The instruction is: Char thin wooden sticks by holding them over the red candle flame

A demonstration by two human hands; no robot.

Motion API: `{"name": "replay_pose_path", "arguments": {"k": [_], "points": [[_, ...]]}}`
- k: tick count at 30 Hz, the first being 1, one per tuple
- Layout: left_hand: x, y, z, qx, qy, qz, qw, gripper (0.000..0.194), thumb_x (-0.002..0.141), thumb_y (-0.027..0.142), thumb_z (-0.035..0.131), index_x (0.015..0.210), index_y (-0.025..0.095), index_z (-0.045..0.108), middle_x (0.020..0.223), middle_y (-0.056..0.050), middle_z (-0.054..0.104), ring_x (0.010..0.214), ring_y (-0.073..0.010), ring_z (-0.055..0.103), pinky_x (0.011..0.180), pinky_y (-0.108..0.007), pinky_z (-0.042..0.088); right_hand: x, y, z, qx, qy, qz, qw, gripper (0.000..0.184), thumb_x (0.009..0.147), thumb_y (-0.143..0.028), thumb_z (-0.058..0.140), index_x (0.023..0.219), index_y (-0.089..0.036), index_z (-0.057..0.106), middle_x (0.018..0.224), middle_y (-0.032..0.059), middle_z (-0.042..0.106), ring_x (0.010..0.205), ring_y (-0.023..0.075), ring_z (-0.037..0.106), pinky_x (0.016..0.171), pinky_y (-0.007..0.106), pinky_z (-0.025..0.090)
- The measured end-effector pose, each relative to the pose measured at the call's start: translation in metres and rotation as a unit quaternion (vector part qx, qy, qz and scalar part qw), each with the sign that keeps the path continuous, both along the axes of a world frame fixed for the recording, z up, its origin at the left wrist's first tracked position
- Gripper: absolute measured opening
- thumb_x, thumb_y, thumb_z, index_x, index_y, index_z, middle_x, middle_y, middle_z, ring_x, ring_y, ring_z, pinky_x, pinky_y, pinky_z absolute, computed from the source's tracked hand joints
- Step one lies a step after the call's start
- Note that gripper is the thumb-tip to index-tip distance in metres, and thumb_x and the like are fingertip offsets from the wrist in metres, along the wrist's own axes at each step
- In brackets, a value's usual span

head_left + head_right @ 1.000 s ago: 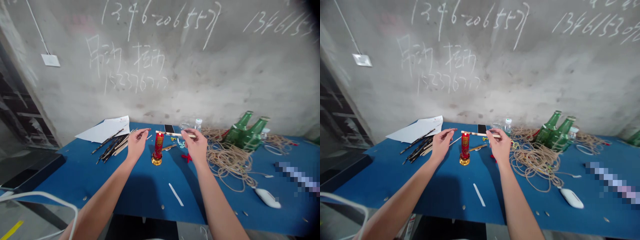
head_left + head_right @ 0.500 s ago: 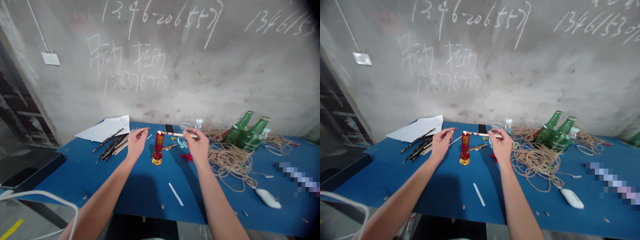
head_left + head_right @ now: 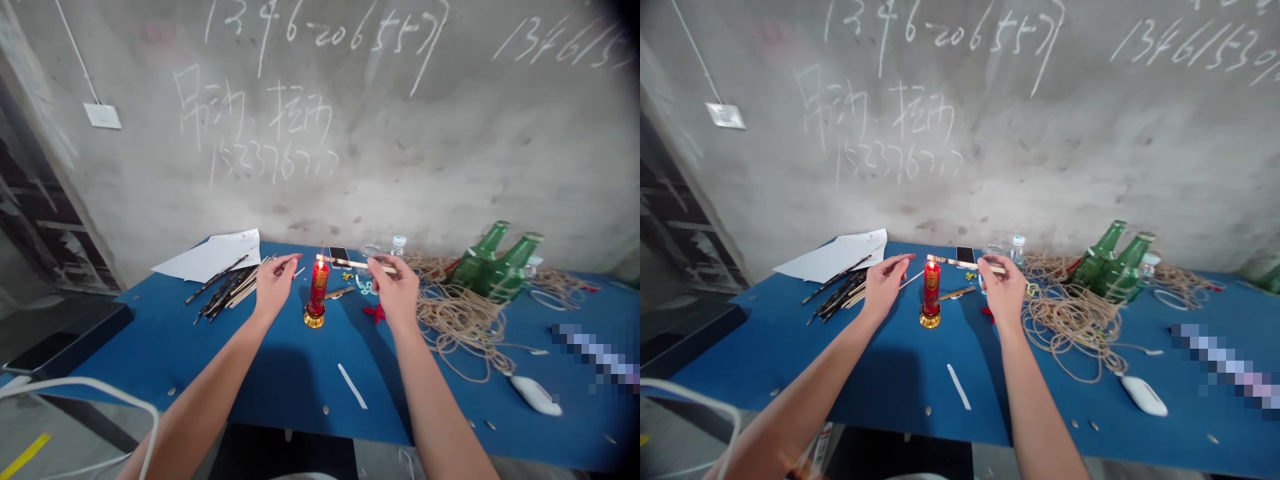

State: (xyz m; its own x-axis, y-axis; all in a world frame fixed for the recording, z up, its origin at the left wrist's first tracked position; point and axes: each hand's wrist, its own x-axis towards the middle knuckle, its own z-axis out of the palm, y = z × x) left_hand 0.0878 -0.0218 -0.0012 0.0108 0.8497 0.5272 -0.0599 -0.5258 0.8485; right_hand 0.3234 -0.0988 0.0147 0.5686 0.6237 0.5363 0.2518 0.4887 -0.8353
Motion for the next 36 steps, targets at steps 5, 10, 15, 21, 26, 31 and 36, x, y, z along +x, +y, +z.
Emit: {"name": "replay_pose_path", "arguments": {"k": [5, 10, 15, 21, 26, 31, 36], "points": [[0.001, -0.0006, -0.0004, 0.007, 0.004, -0.004, 1.0, 0.033, 0.091, 0.043, 0.068, 0.105, 0.018, 0.084, 0.065, -0.002, 0.065, 0.06, -0.0138, 0.054, 0.055, -0.025, 0.041, -0.0011, -0.0014, 0.0017, 0.0, -0.009, 0.02, 1.0, 0.039, 0.078, -0.053, 0.084, 0.097, -0.02, 0.077, 0.074, 0.0032, 0.072, 0.053, 0.0152, 0.058, 0.048, 0.028, 0.047], [0.0012, -0.0021, 0.0011, 0.016, 0.016, 0.001, 1.0, 0.033, 0.09, 0.043, 0.07, 0.107, 0.018, 0.084, 0.064, -0.001, 0.063, 0.058, -0.0134, 0.052, 0.056, -0.026, 0.042, -0.0016, -0.0042, 0.0038, -0.014, -0.027, 0.007, 1.0, 0.035, 0.075, -0.05, 0.087, 0.092, -0.02, 0.08, 0.08, 0.0055, 0.077, 0.062, 0.0173, 0.065, 0.061, 0.03, 0.055], [0.0009, -0.0025, 0.0023, 0.01, 0.013, 0.004, 1.0, 0.032, 0.089, 0.042, 0.07, 0.105, 0.018, 0.084, 0.065, -0.001, 0.064, 0.058, -0.0138, 0.053, 0.055, -0.026, 0.042, -0.0024, -0.004, 0.0037, -0.007, 0.02, 0.011, 1.0, 0.037, 0.074, -0.05, 0.088, 0.089, -0.017, 0.081, 0.069, 0.0049, 0.074, 0.054, 0.0139, 0.059, 0.052, 0.027, 0.049], [0.0005, -0.0016, 0.0012, 0.004, 0.017, 0.007, 1.0, 0.031, 0.09, 0.041, 0.069, 0.106, 0.019, 0.084, 0.066, -0.002, 0.064, 0.06, -0.0135, 0.052, 0.054, -0.025, 0.04, -0.0025, -0.0027, 0.0021, 0.011, 0.057, 0.018, 0.998, 0.034, 0.074, -0.049, 0.089, 0.08, -0.016, 0.079, 0.064, 0.0049, 0.072, 0.052, 0.0118, 0.059, 0.05, 0.024, 0.047], [0.0003, -0.0002, 0.001, 0.003, 0.013, 0.005, 1.0, 0.031, 0.09, 0.042, 0.069, 0.105, 0.018, 0.084, 0.068, -0.002, 0.067, 0.058, -0.0134, 0.052, 0.052, -0.025, 0.039, -0.0015, -0.002, 0.0001, 0.002, 0.049, 0.014, 0.999, 0.037, 0.074, -0.05, 0.089, 0.074, -0.015, 0.077, 0.064, 0.0059, 0.072, 0.052, 0.0122, 0.059, 0.049, 0.024, 0.047], [-0.0001, 0.0011, 0.0008, 0.007, 0.013, 0.004, 1.0, 0.032, 0.089, 0.042, 0.069, 0.105, 0.018, 0.084, 0.069, -0.003, 0.069, 0.06, -0.0143, 0.055, 0.054, -0.025, 0.04, -0.0021, -0.0018, 0.001, 0.018, 0.058, 0.006, 0.998, 0.039, 0.075, -0.051, 0.088, 0.089, -0.016, 0.076, 0.063, 0.0019, 0.069, 0.05, 0.0121, 0.057, 0.043, 0.023, 0.041], [-0.0004, 0.0026, 0.0001, 0.004, 0.012, 0.005, 1.0, 0.03, 0.088, 0.041, 0.07, 0.103, 0.019, 0.084, 0.072, -0.003, 0.071, 0.06, -0.0143, 0.055, 0.055, -0.025, 0.041, -0.0027, -0.002, 0.0016, 0.029, 0.043, 0.028, 0.998, 0.047, 0.077, -0.05, 0.086, 0.108, -0.019, 0.072, 0.076, 0.0024, 0.071, 0.055, 0.013, 0.059, 0.042, 0.023, 0.042]]}}
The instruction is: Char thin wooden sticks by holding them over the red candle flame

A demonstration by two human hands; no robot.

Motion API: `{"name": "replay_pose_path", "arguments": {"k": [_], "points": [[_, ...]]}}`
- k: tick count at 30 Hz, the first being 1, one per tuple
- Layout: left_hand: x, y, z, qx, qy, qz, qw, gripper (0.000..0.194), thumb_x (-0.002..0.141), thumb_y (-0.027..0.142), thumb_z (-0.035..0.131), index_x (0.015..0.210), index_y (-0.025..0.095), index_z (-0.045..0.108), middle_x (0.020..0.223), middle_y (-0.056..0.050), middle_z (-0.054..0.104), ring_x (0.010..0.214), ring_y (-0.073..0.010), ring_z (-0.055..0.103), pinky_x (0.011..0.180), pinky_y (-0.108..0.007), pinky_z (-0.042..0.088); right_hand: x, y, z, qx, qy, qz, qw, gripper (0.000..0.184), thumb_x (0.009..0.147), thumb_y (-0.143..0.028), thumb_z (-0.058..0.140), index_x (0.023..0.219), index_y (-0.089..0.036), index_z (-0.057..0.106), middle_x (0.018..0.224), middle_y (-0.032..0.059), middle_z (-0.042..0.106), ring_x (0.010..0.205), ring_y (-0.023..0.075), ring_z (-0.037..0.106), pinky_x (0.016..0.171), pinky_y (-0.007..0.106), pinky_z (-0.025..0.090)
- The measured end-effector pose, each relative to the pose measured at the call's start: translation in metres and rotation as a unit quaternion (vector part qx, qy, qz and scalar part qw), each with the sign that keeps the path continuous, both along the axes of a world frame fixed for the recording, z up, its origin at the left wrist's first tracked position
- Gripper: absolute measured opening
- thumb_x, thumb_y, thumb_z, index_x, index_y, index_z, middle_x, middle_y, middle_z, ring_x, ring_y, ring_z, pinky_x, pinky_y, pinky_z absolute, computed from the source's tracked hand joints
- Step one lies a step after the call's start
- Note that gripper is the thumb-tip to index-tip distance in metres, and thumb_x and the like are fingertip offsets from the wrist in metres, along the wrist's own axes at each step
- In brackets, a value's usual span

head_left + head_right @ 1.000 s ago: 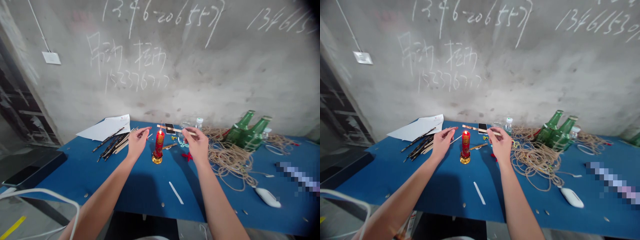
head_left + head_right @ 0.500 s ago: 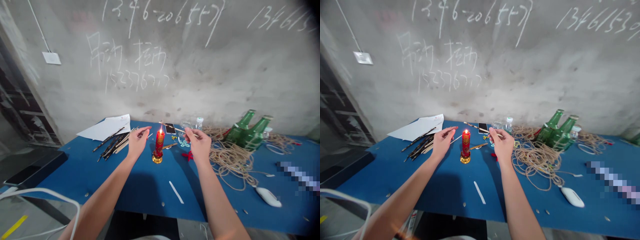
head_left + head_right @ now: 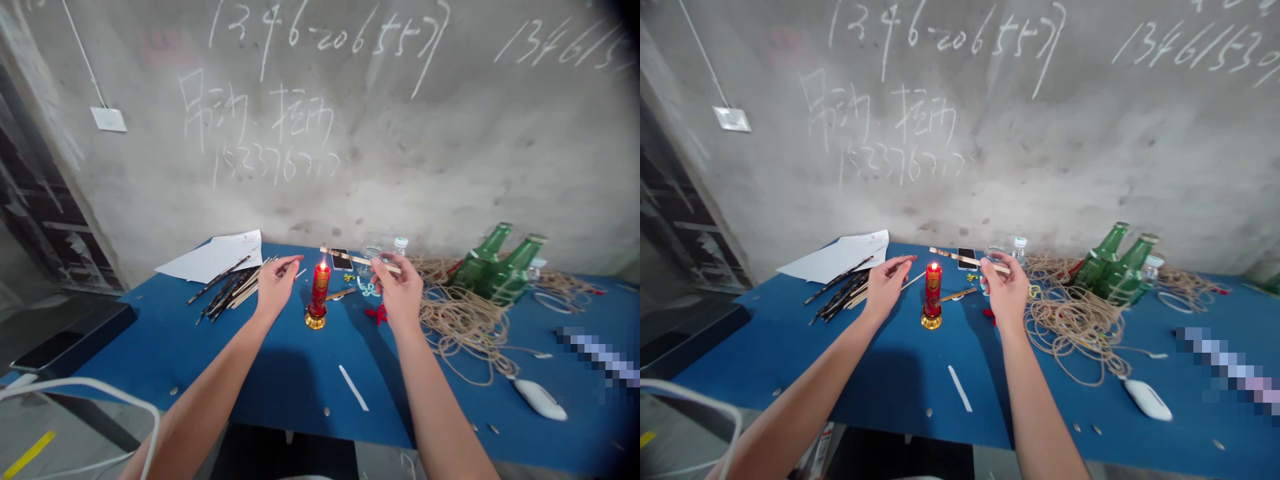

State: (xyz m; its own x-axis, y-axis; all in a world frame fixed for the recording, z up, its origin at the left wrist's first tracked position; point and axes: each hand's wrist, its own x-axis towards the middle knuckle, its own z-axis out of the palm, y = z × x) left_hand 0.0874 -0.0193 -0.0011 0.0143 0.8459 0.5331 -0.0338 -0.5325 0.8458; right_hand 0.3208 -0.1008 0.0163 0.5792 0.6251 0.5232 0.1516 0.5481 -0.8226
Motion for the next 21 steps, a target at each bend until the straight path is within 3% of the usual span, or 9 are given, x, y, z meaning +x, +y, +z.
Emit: {"name": "replay_pose_path", "arguments": {"k": [3, 12, 18, 21], "points": [[0.0, -0.0002, 0.0005, -0.002, -0.001, 0.0, 1.0, 0.031, 0.088, 0.042, 0.069, 0.103, 0.019, 0.084, 0.071, -0.003, 0.07, 0.06, -0.0144, 0.055, 0.053, -0.025, 0.04, 0.0003, 0.0007, -0.0011, 0.005, -0.009, 0.006, 1.0, 0.049, 0.079, -0.05, 0.084, 0.115, -0.021, 0.068, 0.079, 0.0013, 0.071, 0.054, 0.0129, 0.059, 0.042, 0.023, 0.041], [0.0, -0.0022, 0.0014, -0.008, -0.005, -0.008, 1.0, 0.029, 0.088, 0.041, 0.069, 0.101, 0.019, 0.084, 0.068, -0.002, 0.066, 0.059, -0.0139, 0.053, 0.051, -0.024, 0.038, -0.0022, -0.002, 0.001, -0.009, -0.004, 0.033, 0.999, 0.037, 0.08, -0.048, 0.084, 0.099, -0.019, 0.072, 0.078, 0.0021, 0.069, 0.049, 0.011, 0.059, 0.042, 0.024, 0.04], [-0.0005, -0.0019, 0.0021, -0.008, -0.005, -0.004, 1.0, 0.029, 0.087, 0.041, 0.07, 0.099, 0.019, 0.084, 0.07, -0.003, 0.069, 0.058, -0.0137, 0.054, 0.05, -0.024, 0.039, -0.0027, -0.0024, 0.0016, -0.018, -0.012, 0.038, 0.999, 0.04, 0.076, -0.049, 0.087, 0.099, -0.02, 0.071, 0.057, -0.0036, 0.06, 0.044, 0.0118, 0.053, 0.04, 0.024, 0.039], [-0.0003, -0.0008, 0.0018, -0.009, -0.008, -0.004, 1.0, 0.029, 0.087, 0.041, 0.071, 0.099, 0.019, 0.084, 0.068, -0.002, 0.068, 0.057, -0.0133, 0.054, 0.051, -0.024, 0.04, -0.0029, -0.0024, 0.0024, -0.03, -0.024, 0.024, 0.999, 0.044, 0.072, -0.049, 0.09, 0.099, -0.02, 0.071, 0.056, -0.0044, 0.06, 0.041, 0.0117, 0.051, 0.039, 0.024, 0.038]]}}
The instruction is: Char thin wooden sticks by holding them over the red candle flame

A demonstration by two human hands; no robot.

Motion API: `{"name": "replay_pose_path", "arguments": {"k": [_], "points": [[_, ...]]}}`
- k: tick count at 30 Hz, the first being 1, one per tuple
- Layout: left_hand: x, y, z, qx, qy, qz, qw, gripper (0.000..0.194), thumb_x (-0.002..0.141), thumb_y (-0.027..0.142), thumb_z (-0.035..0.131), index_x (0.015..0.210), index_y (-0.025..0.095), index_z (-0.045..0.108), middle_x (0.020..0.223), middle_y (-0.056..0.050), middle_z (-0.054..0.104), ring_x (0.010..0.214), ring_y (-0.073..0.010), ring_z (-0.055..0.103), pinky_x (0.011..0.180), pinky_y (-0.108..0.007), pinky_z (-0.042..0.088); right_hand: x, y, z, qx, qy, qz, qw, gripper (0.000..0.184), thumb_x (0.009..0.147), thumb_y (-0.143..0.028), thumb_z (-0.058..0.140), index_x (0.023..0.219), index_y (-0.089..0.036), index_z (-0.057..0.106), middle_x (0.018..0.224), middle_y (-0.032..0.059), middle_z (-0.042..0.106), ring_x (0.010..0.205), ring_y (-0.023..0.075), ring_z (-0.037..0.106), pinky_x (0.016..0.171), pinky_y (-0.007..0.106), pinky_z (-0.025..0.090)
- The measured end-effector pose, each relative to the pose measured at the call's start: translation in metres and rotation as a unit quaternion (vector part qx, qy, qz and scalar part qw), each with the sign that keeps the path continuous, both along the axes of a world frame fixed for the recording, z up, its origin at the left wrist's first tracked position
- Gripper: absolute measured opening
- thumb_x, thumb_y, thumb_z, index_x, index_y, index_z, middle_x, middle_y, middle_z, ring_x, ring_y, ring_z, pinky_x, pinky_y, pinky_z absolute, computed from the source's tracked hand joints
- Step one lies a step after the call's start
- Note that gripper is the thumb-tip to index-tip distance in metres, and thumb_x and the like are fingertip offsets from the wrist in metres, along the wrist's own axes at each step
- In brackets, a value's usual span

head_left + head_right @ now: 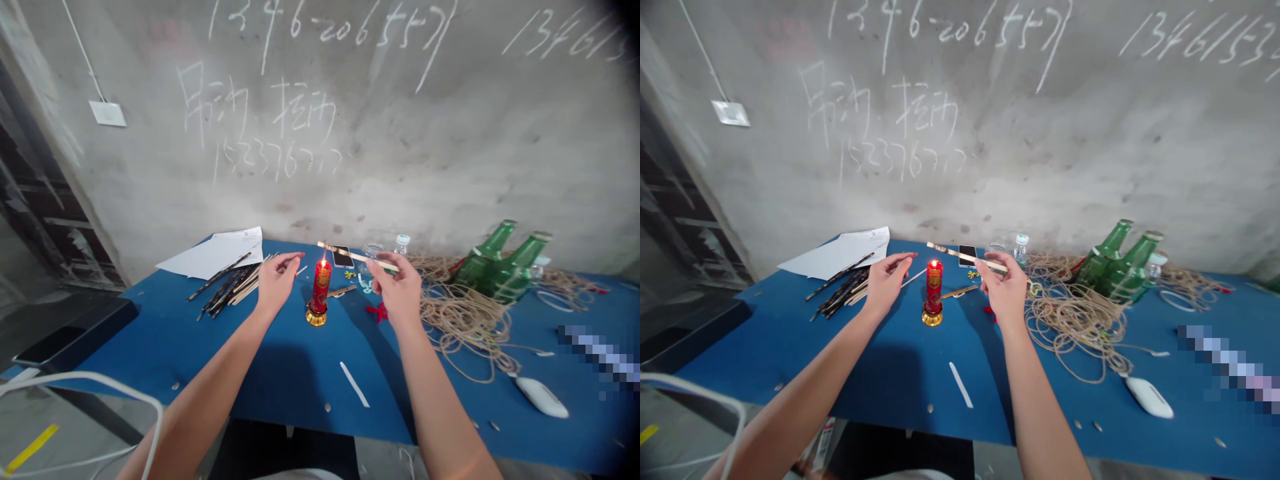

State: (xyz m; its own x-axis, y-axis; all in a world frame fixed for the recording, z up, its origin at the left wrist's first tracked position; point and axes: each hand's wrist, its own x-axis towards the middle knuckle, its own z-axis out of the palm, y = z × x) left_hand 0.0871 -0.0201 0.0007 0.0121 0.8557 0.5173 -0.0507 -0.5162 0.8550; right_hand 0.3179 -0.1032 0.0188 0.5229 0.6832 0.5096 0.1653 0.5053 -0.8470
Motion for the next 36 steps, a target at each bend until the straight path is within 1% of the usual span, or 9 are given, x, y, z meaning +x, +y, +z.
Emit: {"name": "replay_pose_path", "arguments": {"k": [5, 10, 15, 19, 23, 28, 31, 36], "points": [[0.0, 0.001, -0.001, -0.001, 0.0, -0.002, 1.0, 0.028, 0.087, 0.041, 0.07, 0.098, 0.019, 0.084, 0.065, -0.001, 0.064, 0.056, -0.0128, 0.052, 0.052, -0.024, 0.04, 0.0, -0.001, 0.001, 0.006, -0.02, -0.001, 1.0, 0.046, 0.067, -0.046, 0.093, 0.099, -0.021, 0.072, 0.061, -0.0034, 0.064, 0.041, 0.0104, 0.049, 0.039, 0.025, 0.038], [0.0, 0.001, -0.001, -0.005, -0.002, 0.0, 1.0, 0.027, 0.087, 0.04, 0.07, 0.097, 0.019, 0.084, 0.067, -0.002, 0.066, 0.058, -0.013, 0.053, 0.052, -0.024, 0.041, -0.001, -0.003, 0.001, -0.011, -0.014, -0.017, 1.0, 0.038, 0.07, -0.048, 0.091, 0.086, -0.018, 0.074, 0.052, -0.0029, 0.059, 0.041, 0.0107, 0.048, 0.039, 0.024, 0.036], [0.0, 0.003, -0.003, 0.0, -0.001, -0.005, 1.0, 0.027, 0.087, 0.04, 0.069, 0.098, 0.019, 0.084, 0.069, -0.002, 0.068, 0.059, -0.0134, 0.054, 0.052, -0.024, 0.039, 0.003, -0.002, -0.002, -0.004, 0.01, -0.029, 1.0, 0.038, 0.073, -0.051, 0.089, 0.075, -0.017, 0.071, 0.059, -0.0002, 0.063, 0.043, 0.0096, 0.049, 0.039, 0.023, 0.035], [0.0, 0.003, -0.003, -0.002, -0.001, -0.005, 1.0, 0.028, 0.087, 0.04, 0.069, 0.098, 0.018, 0.084, 0.07, -0.003, 0.069, 0.059, -0.0132, 0.055, 0.052, -0.024, 0.04, 0.006, -0.002, -0.003, -0.019, -0.005, -0.051, 0.999, 0.04, 0.075, -0.053, 0.088, 0.069, -0.018, 0.069, 0.054, -0.0012, 0.06, 0.043, 0.0096, 0.049, 0.04, 0.022, 0.036], [0.0, 0.003, -0.003, 0.005, 0.006, -0.005, 1.0, 0.027, 0.088, 0.039, 0.069, 0.098, 0.019, 0.084, 0.07, -0.002, 0.069, 0.06, -0.0129, 0.055, 0.052, -0.023, 0.04, 0.007, -0.002, -0.002, -0.037, -0.011, -0.065, 0.997, 0.044, 0.076, -0.057, 0.085, 0.065, -0.018, 0.069, 0.05, -0.0015, 0.057, 0.041, 0.0095, 0.046, 0.041, 0.023, 0.036], [0.0, 0.004, -0.004, 0.004, 0.002, -0.007, 1.0, 0.026, 0.087, 0.039, 0.07, 0.097, 0.019, 0.084, 0.068, -0.002, 0.068, 0.058, -0.0129, 0.054, 0.051, -0.023, 0.037, 0.012, -0.005, 0.0, -0.05, -0.047, -0.081, 0.994, 0.047, 0.074, -0.061, 0.084, 0.064, -0.018, 0.07, 0.049, -0.0012, 0.055, 0.042, 0.0112, 0.047, 0.043, 0.025, 0.038], [0.0, 0.004, -0.004, 0.005, 0.0, -0.007, 1.0, 0.027, 0.087, 0.039, 0.07, 0.098, 0.019, 0.084, 0.069, -0.002, 0.069, 0.058, -0.013, 0.054, 0.051, -0.024, 0.037, 0.017, -0.007, 0.0, -0.066, -0.074, -0.075, 0.992, 0.049, 0.075, -0.064, 0.083, 0.064, -0.018, 0.069, 0.049, -0.0014, 0.054, 0.041, 0.0113, 0.046, 0.042, 0.025, 0.037], [0.0, 0.003, -0.002, -0.005, -0.004, -0.011, 1.0, 0.026, 0.088, 0.038, 0.069, 0.097, 0.019, 0.084, 0.065, -0.001, 0.065, 0.056, -0.0123, 0.052, 0.049, -0.023, 0.036, 0.025, -0.007, -0.002, -0.093, -0.121, -0.074, 0.986, 0.05, 0.076, -0.064, 0.082, 0.062, -0.018, 0.067, 0.046, -0.0025, 0.05, 0.042, 0.0109, 0.043, 0.044, 0.026, 0.035]]}}
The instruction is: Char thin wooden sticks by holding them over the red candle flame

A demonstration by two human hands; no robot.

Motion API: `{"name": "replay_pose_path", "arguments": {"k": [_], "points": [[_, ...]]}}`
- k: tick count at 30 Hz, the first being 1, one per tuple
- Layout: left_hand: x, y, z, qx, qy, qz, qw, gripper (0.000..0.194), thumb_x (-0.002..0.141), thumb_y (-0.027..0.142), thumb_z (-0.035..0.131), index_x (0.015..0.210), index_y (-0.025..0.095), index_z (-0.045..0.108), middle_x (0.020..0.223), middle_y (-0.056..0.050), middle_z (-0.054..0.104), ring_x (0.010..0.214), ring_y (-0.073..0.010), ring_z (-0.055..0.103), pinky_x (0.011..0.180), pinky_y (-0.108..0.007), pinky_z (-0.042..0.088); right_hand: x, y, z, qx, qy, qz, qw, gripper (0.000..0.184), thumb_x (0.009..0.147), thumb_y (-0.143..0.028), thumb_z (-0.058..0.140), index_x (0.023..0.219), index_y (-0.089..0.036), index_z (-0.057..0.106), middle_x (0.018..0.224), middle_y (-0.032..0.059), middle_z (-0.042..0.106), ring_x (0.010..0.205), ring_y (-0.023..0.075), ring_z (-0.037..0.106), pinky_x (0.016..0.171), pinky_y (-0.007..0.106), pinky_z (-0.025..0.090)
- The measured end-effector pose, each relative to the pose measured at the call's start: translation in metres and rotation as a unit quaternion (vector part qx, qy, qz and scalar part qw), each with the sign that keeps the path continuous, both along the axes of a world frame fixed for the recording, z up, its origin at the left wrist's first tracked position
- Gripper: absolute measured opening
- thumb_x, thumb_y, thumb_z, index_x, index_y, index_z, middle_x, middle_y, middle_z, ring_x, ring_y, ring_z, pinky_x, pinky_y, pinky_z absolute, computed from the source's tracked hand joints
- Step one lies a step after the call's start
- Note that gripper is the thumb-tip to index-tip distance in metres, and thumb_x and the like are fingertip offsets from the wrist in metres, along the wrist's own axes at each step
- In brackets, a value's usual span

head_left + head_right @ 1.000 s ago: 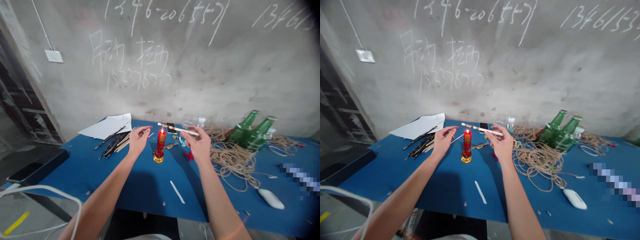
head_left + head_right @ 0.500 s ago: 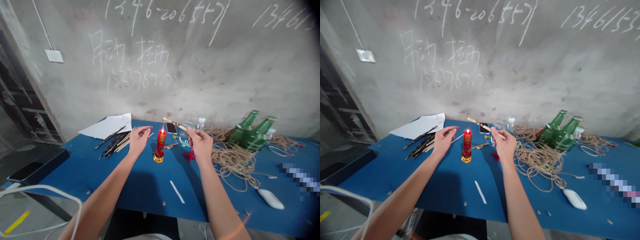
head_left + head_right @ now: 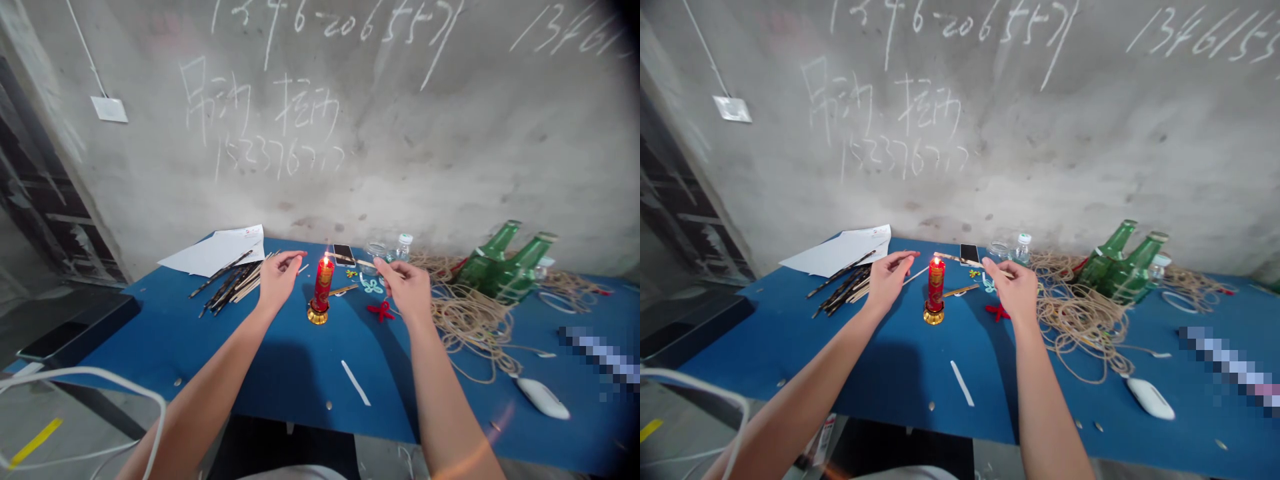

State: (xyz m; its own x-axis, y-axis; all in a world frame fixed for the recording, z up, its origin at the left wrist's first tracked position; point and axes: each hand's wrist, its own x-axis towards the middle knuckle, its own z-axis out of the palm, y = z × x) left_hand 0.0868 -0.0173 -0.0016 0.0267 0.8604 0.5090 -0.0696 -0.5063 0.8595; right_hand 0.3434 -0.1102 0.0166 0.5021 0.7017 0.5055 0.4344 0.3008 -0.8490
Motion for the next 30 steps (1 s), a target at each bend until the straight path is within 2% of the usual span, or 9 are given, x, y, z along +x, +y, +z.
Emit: {"name": "replay_pose_path", "arguments": {"k": [9, 17, 30], "points": [[-0.0006, 0.0009, -0.0008, 0.009, 0.002, 0.004, 1.0, 0.027, 0.087, 0.039, 0.07, 0.098, 0.019, 0.084, 0.072, -0.003, 0.072, 0.059, -0.0134, 0.056, 0.052, -0.024, 0.04, 0.0049, -0.0024, 0.0019, -0.037, -0.034, 0.017, 0.999, 0.05, 0.078, -0.064, 0.08, 0.062, -0.019, 0.065, 0.047, -0.0027, 0.05, 0.043, 0.0112, 0.043, 0.046, 0.027, 0.035], [-0.0011, -0.0014, 0.0018, 0.009, 0.013, 0.01, 1.0, 0.028, 0.087, 0.04, 0.069, 0.098, 0.018, 0.084, 0.083, -0.006, 0.077, 0.062, -0.0134, 0.057, 0.056, -0.025, 0.044, 0.0065, -0.0034, 0.0024, -0.04, -0.046, 0.023, 0.998, 0.049, 0.079, -0.063, 0.079, 0.062, -0.02, 0.065, 0.046, -0.0027, 0.05, 0.043, 0.012, 0.044, 0.047, 0.028, 0.035], [-0.0015, 0.0, 0.0006, 0.008, 0.013, 0.008, 1.0, 0.028, 0.087, 0.04, 0.069, 0.099, 0.019, 0.084, 0.082, -0.005, 0.077, 0.062, -0.0135, 0.056, 0.057, -0.025, 0.042, 0.007, -0.003, 0.0023, -0.047, -0.041, 0.018, 0.998, 0.048, 0.079, -0.063, 0.079, 0.063, -0.02, 0.067, 0.046, -0.0036, 0.05, 0.043, 0.0115, 0.043, 0.049, 0.028, 0.036]]}}
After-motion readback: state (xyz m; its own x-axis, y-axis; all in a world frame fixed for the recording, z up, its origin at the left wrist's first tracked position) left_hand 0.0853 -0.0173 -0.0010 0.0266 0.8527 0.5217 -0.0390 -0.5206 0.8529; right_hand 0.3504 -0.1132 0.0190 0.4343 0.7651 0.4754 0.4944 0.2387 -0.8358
